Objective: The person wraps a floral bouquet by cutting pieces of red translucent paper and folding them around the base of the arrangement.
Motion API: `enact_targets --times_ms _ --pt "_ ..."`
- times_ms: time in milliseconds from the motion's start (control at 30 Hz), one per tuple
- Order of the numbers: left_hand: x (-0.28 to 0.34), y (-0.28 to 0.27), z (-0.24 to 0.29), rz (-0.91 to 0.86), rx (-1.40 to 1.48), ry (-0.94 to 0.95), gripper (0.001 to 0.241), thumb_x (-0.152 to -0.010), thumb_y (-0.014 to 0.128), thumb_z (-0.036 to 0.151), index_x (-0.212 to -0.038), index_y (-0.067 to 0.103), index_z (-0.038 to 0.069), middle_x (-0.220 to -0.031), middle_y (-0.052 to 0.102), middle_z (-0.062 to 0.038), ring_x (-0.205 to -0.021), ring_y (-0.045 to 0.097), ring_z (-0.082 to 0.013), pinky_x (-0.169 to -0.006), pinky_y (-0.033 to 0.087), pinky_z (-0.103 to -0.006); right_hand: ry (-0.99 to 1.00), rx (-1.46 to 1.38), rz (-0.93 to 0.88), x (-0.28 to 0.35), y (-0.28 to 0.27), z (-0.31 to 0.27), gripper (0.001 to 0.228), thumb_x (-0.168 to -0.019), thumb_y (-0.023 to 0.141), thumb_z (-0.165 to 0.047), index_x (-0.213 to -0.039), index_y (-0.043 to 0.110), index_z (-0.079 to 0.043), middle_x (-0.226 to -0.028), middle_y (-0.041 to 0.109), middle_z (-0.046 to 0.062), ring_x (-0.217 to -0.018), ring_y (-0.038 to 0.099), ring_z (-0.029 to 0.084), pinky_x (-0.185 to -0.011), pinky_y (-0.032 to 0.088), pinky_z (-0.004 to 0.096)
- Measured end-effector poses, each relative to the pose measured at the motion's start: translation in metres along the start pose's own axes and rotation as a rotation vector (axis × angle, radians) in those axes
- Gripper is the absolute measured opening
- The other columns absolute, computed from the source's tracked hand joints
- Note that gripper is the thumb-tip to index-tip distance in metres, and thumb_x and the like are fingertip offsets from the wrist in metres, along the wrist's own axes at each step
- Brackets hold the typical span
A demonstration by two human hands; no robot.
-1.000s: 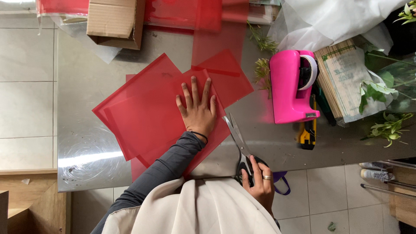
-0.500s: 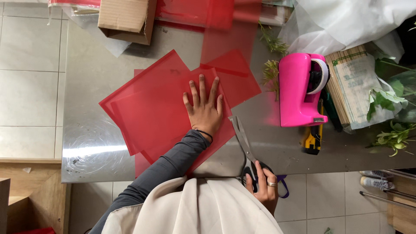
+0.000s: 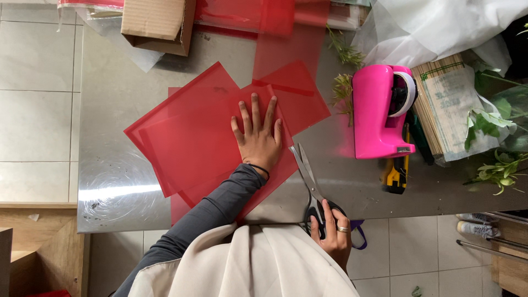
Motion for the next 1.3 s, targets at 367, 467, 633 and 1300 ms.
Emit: enact_targets --times_ms 367,467,633,1300 --pt "0.001 0.001 0.000 -0.003 -0.029 0.001 0.057 -0.110 0.036 0.054 -0.165 0.027 0.040 -0.172 0.021 -0.005 -0.156 0.027 -0.0323 -0.120 0.022 -0.0525 0.024 0.002 -0.008 0.002 -0.001 0.000 0.039 -0.098 0.072 -0.021 -0.133 0.070 -0.005 -0.107 0.060 0.008 -0.088 0.060 0.021 -0.082 0.057 0.031" --pt "0.001 0.000 0.001 0.004 -0.016 0.002 0.058 -0.109 0.038 0.054 -0.164 0.028 0.039 -0.172 0.021 -0.005 -0.156 0.027 -0.0324 -0.120 0.022 -0.0525 0.030 -0.003 -0.007 0.002 0.000 0.000 0.039 -0.098 0.072 -0.021 -0.133 0.070 -0.005 -0.107 0.060 0.009 -0.088 0.060 0.022 -0.084 0.056 0.032" --pt "0.000 0.001 0.001 -0.003 0.008 0.005 0.059 -0.109 0.039 0.053 -0.165 0.027 0.038 -0.172 0.020 -0.006 -0.156 0.025 -0.0337 -0.121 0.021 -0.0537 0.015 0.008 0.014 -0.009 0.003 -0.007 0.039 -0.098 0.073 -0.023 -0.133 0.070 -0.006 -0.107 0.062 0.009 -0.088 0.060 0.022 -0.084 0.055 0.032" --pt "-0.001 -0.002 -0.011 0.053 0.387 -0.073 0.062 -0.113 0.023 0.044 -0.164 0.025 0.009 -0.163 0.035 -0.011 -0.151 0.029 -0.0281 -0.119 0.011 -0.0490 -0.117 -0.078 0.136 -0.183 0.112 -0.027 0.048 -0.093 0.075 -0.025 -0.137 0.067 -0.007 -0.106 0.063 0.017 -0.099 0.069 0.036 -0.086 0.055 0.045"
Point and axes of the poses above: each hand's wrist, its own x-axis away from the middle knuckle, its own y-axis out of the palm, z = x × y, the point moved 4 cm from there along -x, towards the middle knuckle
